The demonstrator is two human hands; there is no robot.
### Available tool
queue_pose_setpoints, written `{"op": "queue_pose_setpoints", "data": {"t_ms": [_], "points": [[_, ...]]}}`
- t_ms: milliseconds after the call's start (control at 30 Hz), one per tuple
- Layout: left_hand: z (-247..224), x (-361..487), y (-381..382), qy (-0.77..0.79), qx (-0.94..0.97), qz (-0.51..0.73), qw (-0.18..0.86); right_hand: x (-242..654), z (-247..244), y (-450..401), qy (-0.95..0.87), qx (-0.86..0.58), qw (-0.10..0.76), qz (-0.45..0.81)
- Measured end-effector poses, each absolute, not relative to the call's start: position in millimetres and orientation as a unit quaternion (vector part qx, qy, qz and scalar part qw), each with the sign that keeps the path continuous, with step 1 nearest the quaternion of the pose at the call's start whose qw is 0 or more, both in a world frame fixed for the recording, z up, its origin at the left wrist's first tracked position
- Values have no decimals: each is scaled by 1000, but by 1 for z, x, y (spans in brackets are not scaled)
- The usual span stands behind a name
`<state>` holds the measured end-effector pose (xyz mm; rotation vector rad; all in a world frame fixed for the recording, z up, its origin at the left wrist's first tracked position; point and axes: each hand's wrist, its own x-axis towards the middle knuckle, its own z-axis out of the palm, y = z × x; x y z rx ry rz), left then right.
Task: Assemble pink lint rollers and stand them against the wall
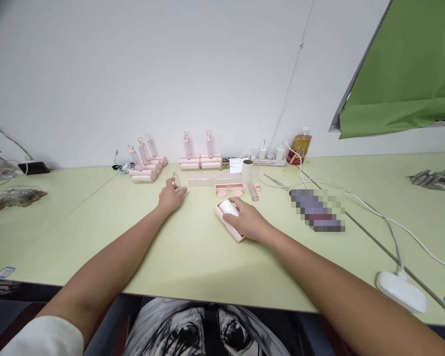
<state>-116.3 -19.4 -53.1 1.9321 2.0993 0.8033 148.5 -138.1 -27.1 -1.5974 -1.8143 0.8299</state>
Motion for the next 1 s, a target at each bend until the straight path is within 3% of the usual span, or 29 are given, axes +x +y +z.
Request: {"op": "queue_pose_setpoints", "data": {"t_ms": [300,500,667,733,867,1000], "points": [[-45,-104,-38,635,749,176,69,153,-25,-137,-699,-643,199,240],[-32,-79,-72,503,853,117,74,152,-19,-142,-729,-587,322,144],[-18,-67,-101,397,913,91,28,148,-16,-151,-764,-484,385,184],[-15,-69,-106,379,917,108,63,147,-14,-154,-765,-468,394,203],[-16,-80,-102,402,849,246,238,147,-13,-153,-724,-480,450,205],[-24,-85,-92,419,764,324,369,146,-17,-148,-655,-499,489,287]]}}
